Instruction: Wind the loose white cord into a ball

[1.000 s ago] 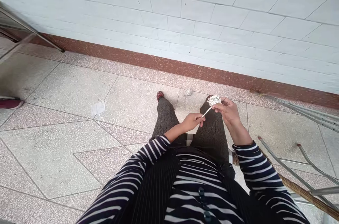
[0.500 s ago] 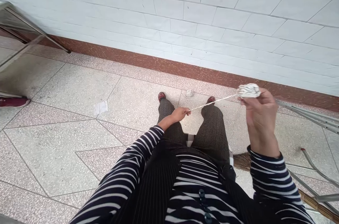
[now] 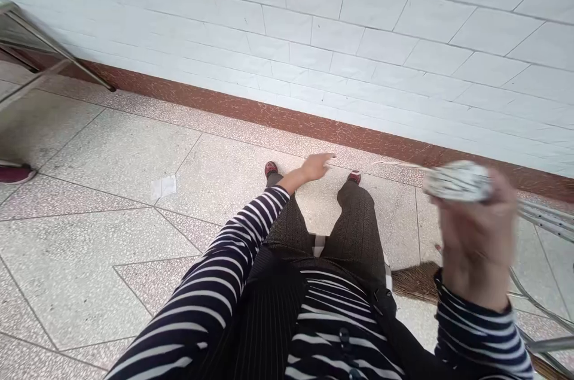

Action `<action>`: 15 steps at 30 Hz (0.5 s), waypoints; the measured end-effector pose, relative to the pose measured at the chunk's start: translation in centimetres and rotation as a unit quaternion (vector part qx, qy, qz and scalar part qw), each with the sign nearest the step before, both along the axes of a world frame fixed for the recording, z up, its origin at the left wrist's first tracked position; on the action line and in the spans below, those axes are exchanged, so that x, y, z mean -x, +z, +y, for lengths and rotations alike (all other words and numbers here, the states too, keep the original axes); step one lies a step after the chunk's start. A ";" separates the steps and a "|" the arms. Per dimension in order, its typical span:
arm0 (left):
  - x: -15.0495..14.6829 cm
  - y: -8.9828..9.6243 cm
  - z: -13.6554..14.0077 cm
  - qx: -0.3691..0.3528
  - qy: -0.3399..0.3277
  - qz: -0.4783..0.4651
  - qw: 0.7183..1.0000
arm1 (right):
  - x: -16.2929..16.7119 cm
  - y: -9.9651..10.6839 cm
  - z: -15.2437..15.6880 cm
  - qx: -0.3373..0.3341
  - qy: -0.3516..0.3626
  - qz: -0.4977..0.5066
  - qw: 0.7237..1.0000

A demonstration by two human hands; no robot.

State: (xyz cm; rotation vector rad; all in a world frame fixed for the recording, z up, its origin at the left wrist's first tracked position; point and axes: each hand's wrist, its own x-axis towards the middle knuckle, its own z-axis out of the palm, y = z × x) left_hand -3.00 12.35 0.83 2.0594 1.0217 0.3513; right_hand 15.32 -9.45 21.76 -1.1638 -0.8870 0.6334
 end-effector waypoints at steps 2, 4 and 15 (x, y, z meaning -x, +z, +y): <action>-1.6 1.4 -2.8 0.015 -0.056 -0.106 0.993 | 0.8 -2.6 3.0 0.077 0.066 0.046 0.994; -2.8 2.2 -5.9 0.065 -0.087 -0.203 0.973 | 1.5 -5.4 5.5 0.138 0.103 0.068 0.983; 3.7 1.4 -13.1 -0.024 -0.086 -0.003 0.996 | -1.9 -15.7 7.9 0.267 0.017 -0.225 0.937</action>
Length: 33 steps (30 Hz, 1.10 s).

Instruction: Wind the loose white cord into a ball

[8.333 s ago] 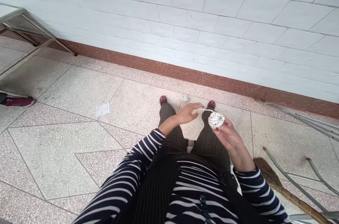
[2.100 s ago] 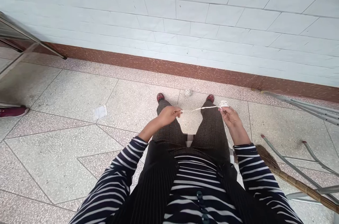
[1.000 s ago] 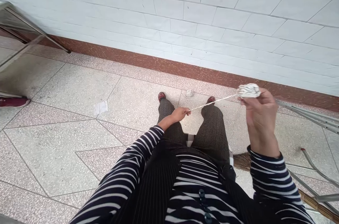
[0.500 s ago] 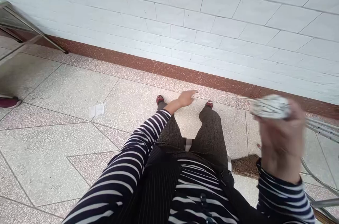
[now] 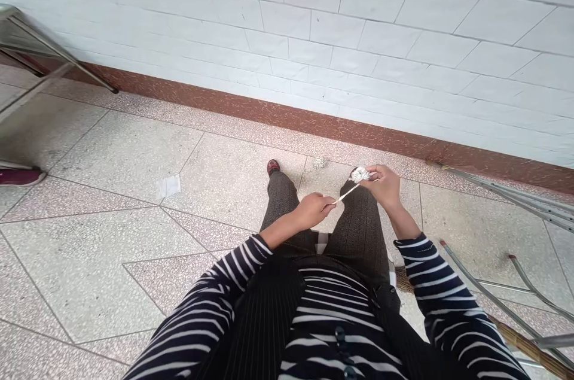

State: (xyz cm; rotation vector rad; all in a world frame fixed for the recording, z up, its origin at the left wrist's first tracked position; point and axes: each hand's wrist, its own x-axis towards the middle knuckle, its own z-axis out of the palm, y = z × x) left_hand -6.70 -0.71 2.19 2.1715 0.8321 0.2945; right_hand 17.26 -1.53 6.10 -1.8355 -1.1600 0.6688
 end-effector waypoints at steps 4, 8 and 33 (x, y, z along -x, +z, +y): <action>0.7 2.5 2.4 -0.131 -0.022 0.014 0.991 | 2.3 -3.3 -2.0 0.055 0.096 0.013 0.994; -0.5 3.4 5.1 -0.152 -0.056 0.002 0.987 | 5.2 -3.4 -4.1 0.062 0.151 0.066 0.984; -0.4 0.7 0.1 -0.123 -0.026 -0.013 0.992 | 5.3 0.3 -8.5 0.081 0.197 0.385 0.898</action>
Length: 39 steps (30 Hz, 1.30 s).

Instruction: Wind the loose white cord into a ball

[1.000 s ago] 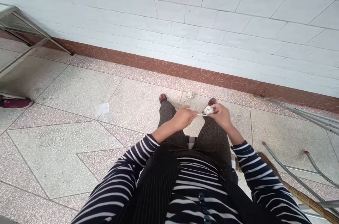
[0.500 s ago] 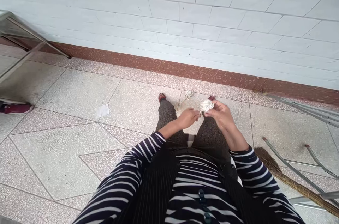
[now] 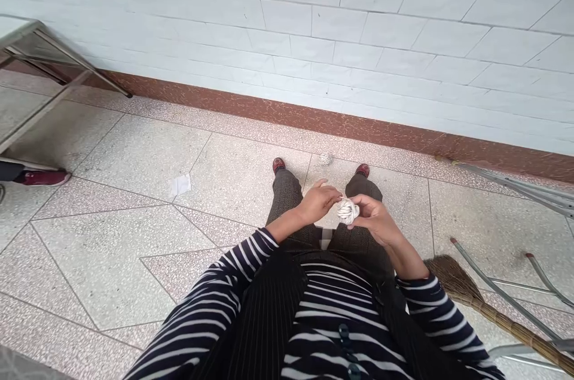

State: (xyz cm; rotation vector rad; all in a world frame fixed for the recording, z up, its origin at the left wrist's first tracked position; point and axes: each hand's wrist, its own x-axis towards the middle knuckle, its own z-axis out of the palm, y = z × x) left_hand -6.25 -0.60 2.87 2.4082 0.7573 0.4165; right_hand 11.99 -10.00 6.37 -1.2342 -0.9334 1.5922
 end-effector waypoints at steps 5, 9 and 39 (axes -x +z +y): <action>-1.2 -1.4 -1.5 0.112 0.023 -0.011 0.993 | -2.5 1.1 2.6 -0.005 -0.199 0.032 0.979; -1.3 -0.4 -1.8 0.182 0.042 0.016 0.982 | -3.0 -2.0 5.7 0.008 -0.296 -0.102 0.950; 3.1 -2.3 5.0 0.012 0.125 0.020 0.992 | -3.1 8.1 0.4 -0.012 -0.070 0.087 0.994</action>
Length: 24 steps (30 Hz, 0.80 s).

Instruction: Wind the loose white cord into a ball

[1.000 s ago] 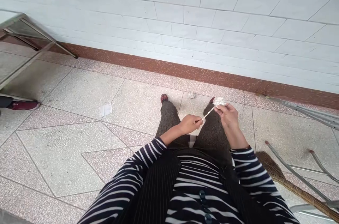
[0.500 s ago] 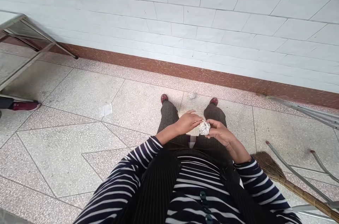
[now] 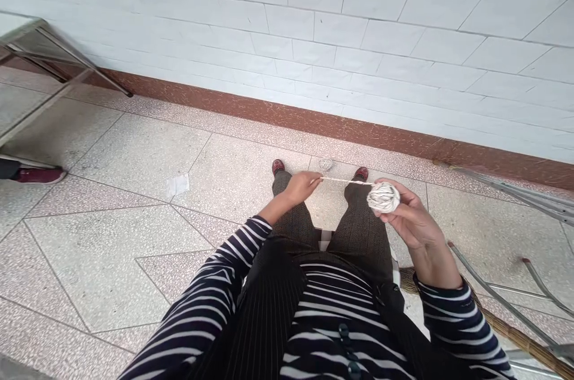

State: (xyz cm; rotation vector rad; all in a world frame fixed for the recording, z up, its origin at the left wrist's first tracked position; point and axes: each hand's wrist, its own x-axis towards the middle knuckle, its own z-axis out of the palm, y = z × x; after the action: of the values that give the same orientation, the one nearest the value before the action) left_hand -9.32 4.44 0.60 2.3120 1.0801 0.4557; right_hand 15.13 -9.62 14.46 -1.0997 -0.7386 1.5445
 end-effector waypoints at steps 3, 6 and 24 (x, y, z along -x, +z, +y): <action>0.3 2.1 2.8 -0.056 0.017 -0.004 0.998 | -0.6 1.4 -0.4 -0.039 -0.012 0.001 0.999; -0.4 5.2 5.4 -0.113 0.010 -0.014 0.993 | -0.8 2.7 -0.8 -0.070 -0.014 -0.001 0.997; -1.2 6.0 7.1 -0.055 0.041 0.058 0.996 | -0.9 5.7 -1.4 -0.111 -0.125 -0.042 0.985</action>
State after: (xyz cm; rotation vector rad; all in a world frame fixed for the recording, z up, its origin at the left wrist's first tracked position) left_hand -8.16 11.53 6.56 2.4223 1.2384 0.4281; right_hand 16.06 -11.05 20.16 -1.0515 -0.7782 1.1809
